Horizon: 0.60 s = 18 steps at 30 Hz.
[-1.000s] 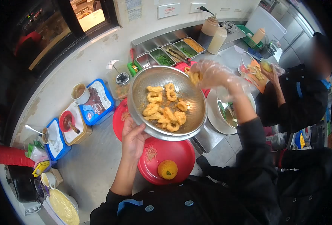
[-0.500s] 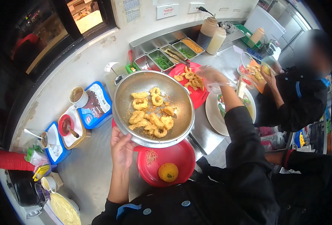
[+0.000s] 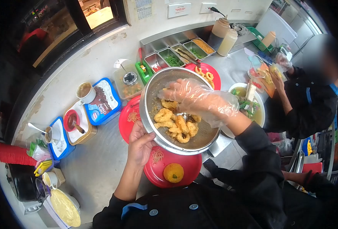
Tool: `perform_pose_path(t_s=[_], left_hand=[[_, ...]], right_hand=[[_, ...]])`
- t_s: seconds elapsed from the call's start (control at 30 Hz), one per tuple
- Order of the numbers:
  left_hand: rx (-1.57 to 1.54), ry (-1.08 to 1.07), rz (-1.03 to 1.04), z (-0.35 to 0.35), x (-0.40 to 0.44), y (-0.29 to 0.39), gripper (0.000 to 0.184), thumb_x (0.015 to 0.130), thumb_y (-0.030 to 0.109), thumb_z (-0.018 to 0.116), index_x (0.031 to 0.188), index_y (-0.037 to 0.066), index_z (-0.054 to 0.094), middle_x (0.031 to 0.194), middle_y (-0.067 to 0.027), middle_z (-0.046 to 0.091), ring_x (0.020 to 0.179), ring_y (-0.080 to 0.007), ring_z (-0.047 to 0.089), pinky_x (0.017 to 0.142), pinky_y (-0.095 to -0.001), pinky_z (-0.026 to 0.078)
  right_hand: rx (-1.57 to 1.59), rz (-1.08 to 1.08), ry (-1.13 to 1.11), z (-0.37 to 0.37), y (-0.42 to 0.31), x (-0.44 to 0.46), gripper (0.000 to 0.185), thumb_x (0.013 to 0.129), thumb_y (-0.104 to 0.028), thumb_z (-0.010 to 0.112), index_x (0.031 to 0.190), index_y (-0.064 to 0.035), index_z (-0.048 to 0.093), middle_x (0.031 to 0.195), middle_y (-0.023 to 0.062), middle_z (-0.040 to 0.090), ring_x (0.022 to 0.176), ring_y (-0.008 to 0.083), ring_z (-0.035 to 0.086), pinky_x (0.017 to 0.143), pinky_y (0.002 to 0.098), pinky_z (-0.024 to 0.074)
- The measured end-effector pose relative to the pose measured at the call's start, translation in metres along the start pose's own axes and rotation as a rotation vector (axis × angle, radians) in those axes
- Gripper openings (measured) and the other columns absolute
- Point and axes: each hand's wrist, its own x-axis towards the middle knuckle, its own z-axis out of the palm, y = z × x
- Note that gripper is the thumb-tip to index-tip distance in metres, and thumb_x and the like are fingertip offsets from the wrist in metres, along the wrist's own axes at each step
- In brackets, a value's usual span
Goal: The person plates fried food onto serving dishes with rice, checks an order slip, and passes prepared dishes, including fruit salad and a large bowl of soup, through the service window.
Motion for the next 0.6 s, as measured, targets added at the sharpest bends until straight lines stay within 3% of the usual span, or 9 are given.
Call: perform_pose_path(t_s=[0.03,0.1,0.23,0.33,0.4,0.47,0.53,0.6], left_hand=[[-0.008,0.000,-0.012,0.002,-0.001,0.001,0.021,0.082,-0.005,0.054,0.100,0.004,0.046,0.101,-0.0132,0.062,0.088,-0.0215,0.065,0.073,-0.0377,0.058],[-0.015,-0.004,-0.026,0.003,-0.001,0.002,0.021,0.082,-0.005,0.054,0.099,0.004,0.046,0.100,-0.0129,0.062,0.088,-0.0211,0.065,0.073,-0.0374,0.058],[0.002,0.016,-0.037,-0.002,-0.001,-0.002,0.021,0.082,-0.005,0.054,0.099,0.005,0.046,0.100,-0.0129,0.062,0.087,-0.0218,0.065,0.073,-0.0378,0.058],[0.000,0.056,-0.029,-0.007,-0.004,-0.001,0.021,0.082,-0.005,0.054,0.099,0.005,0.046,0.099,-0.0132,0.062,0.087,-0.0224,0.065,0.072,-0.0382,0.058],[-0.004,0.093,-0.016,-0.009,-0.007,0.001,0.020,0.082,-0.005,0.054,0.098,0.005,0.046,0.099,-0.0138,0.062,0.086,-0.0229,0.065,0.072,-0.0383,0.059],[0.008,0.093,-0.015,-0.017,-0.008,0.004,0.020,0.082,-0.005,0.053,0.097,0.005,0.046,0.099,-0.0139,0.062,0.086,-0.0230,0.065,0.072,-0.0382,0.059],[0.027,0.077,0.001,-0.024,-0.008,0.006,0.018,0.082,-0.006,0.052,0.096,0.004,0.046,0.100,-0.0143,0.061,0.088,-0.0233,0.064,0.073,-0.0384,0.059],[0.018,0.083,0.021,-0.022,-0.008,0.007,0.018,0.083,-0.006,0.052,0.096,0.004,0.045,0.100,-0.0144,0.061,0.088,-0.0234,0.065,0.073,-0.0387,0.059]], right_hand=[[0.000,-0.001,0.001,0.000,-0.002,0.002,0.049,0.067,-0.015,0.073,0.113,-0.0099,0.060,0.110,0.0145,0.056,0.104,0.0321,0.054,0.091,0.0409,0.0428],[-0.076,-0.018,0.012,0.002,-0.002,0.001,0.038,0.069,-0.012,0.069,0.106,-0.0076,0.064,0.094,0.0157,0.061,0.094,0.0322,0.059,0.084,0.0393,0.0471],[0.146,0.073,0.091,0.001,0.003,-0.012,0.044,0.066,-0.010,0.069,0.109,-0.0094,0.062,0.101,0.0141,0.059,0.100,0.0322,0.056,0.088,0.0400,0.0448],[0.307,0.124,0.152,-0.008,0.027,-0.014,0.036,0.065,-0.009,0.066,0.101,-0.0067,0.067,0.103,0.0118,0.064,0.096,0.0276,0.061,0.086,0.0349,0.0481],[0.307,0.258,0.307,-0.012,0.063,-0.024,0.033,0.067,-0.010,0.066,0.099,-0.0056,0.067,0.102,0.0118,0.066,0.091,0.0268,0.063,0.082,0.0332,0.0496],[0.310,0.508,0.222,-0.015,0.116,-0.023,0.034,0.068,-0.015,0.066,0.100,-0.0050,0.067,0.094,0.0131,0.067,0.087,0.0261,0.064,0.078,0.0328,0.0504],[0.065,0.725,0.055,0.006,0.175,-0.020,0.036,0.069,-0.021,0.066,0.101,-0.0062,0.067,0.092,0.0146,0.068,0.085,0.0260,0.064,0.077,0.0348,0.0510],[0.060,0.791,0.108,0.039,0.199,-0.020,0.038,0.068,-0.023,0.066,0.103,-0.0075,0.067,0.093,0.0152,0.067,0.087,0.0266,0.064,0.078,0.0352,0.0505]])
